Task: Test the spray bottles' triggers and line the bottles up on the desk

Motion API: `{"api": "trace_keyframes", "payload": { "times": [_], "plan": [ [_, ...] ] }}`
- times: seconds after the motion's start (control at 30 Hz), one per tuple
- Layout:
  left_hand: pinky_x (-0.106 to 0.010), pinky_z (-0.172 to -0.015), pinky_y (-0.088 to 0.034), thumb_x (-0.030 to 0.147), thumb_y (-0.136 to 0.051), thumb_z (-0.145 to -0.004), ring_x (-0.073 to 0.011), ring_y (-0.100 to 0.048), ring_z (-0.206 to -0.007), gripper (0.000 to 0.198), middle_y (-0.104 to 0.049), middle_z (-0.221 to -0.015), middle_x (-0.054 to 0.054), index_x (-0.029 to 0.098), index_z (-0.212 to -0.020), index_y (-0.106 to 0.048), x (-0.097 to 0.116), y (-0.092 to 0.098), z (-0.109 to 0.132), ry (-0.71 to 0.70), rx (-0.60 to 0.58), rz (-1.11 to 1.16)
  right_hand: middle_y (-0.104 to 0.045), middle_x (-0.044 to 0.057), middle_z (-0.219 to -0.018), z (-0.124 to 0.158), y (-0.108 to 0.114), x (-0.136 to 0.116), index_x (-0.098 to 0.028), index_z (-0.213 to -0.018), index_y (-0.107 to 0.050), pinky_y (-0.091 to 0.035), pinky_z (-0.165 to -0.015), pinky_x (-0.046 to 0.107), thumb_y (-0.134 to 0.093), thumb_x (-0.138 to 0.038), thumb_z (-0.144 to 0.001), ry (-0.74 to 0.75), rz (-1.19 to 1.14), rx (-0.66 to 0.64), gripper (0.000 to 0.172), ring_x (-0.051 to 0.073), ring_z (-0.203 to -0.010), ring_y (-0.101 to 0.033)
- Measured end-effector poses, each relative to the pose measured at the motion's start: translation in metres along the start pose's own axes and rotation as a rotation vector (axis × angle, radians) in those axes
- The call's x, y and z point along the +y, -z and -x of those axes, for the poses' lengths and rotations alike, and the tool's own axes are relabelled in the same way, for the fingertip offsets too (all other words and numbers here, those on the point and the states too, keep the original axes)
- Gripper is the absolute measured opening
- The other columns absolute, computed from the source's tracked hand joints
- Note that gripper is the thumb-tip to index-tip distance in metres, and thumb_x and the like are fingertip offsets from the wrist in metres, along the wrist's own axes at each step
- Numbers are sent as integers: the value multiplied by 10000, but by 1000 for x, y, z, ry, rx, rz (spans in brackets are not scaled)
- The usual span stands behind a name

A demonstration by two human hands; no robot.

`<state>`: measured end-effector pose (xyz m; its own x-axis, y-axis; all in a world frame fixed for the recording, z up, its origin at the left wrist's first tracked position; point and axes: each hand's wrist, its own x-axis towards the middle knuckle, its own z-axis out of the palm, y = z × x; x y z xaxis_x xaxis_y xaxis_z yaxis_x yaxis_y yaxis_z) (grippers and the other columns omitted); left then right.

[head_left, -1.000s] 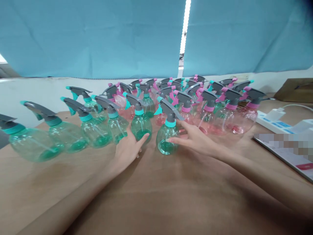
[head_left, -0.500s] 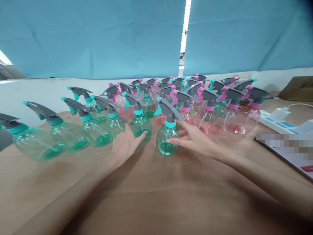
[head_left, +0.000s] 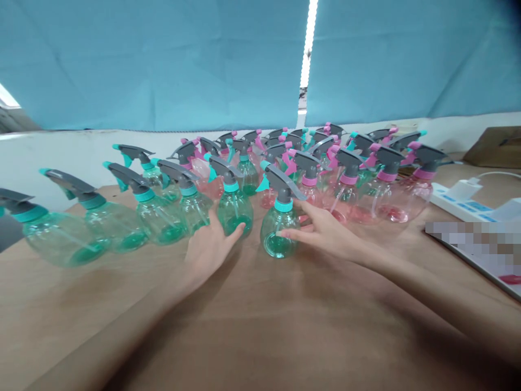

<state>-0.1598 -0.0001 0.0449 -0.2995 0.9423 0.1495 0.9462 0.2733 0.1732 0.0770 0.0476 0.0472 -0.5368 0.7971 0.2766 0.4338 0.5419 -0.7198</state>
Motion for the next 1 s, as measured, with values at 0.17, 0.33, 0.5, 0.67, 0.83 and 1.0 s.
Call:
{"api": "trace_keyframes", "payload": {
  "times": [0.17, 0.33, 0.5, 0.67, 0.83, 1.0],
  "plan": [
    [-361, -569, -437, 574, -358, -925, -357, -665, -666, 754, -641, -622, -53, 96, -1474, -159, -7, 4, 23, -42, -41, 22, -613, 72, -1264, -1, 0, 0, -255, -1350, -437, -530, -810, 442, -614, -583, -779, 20, 11, -1, 682, 270, -1002, -629],
    [-356, -607, -448, 535, -414, -914, -296, -663, -701, 518, -670, -753, -30, 218, -1320, -466, -3, 0, 53, -135, -151, 66, -590, 63, -1303, 6, 2, -3, -265, -1362, -426, -507, -904, 456, -657, -432, -802, 53, -110, -58, 629, 268, -1091, -609],
    [-421, -820, -454, 523, -570, -833, -312, -587, -1007, 565, -622, -1078, -85, 215, -1295, -463, 12, -14, 72, -400, -67, 257, -567, 37, -1329, 18, 11, -9, -288, -1357, -442, -450, -993, 459, -679, -345, -793, 135, -138, -187, 615, 257, -1169, -559],
    [-506, -960, -384, 446, -715, -739, -334, -498, -1156, 671, -556, -1236, -96, 233, -1296, -406, 29, -25, 79, -519, -58, 447, -656, 18, -1159, 33, 29, -25, -270, -1239, -526, -491, -923, 424, -683, -404, -780, 151, -57, -308, 503, 255, -1053, -620],
    [-616, -1060, -223, 404, -699, -752, -327, -515, -1170, 585, -576, -1240, -75, 263, -1244, -416, 45, -30, 85, -561, -151, 593, -663, 9, -1055, 44, 41, -30, -320, -1187, -534, -540, -770, 380, -742, -452, -703, 61, -61, -195, 544, 277, -989, -634],
    [-618, -1076, -183, 462, -727, -708, -340, -533, -1148, 601, -605, -1184, -78, 250, -1213, -479, 70, -33, 88, -609, -163, 629, -618, -11, -962, 44, 39, -24, -347, -1155, -536, -500, -649, 303, -686, -427, -773, 92, -220, 17, 417, 204, -833, -620]
  ]
}}
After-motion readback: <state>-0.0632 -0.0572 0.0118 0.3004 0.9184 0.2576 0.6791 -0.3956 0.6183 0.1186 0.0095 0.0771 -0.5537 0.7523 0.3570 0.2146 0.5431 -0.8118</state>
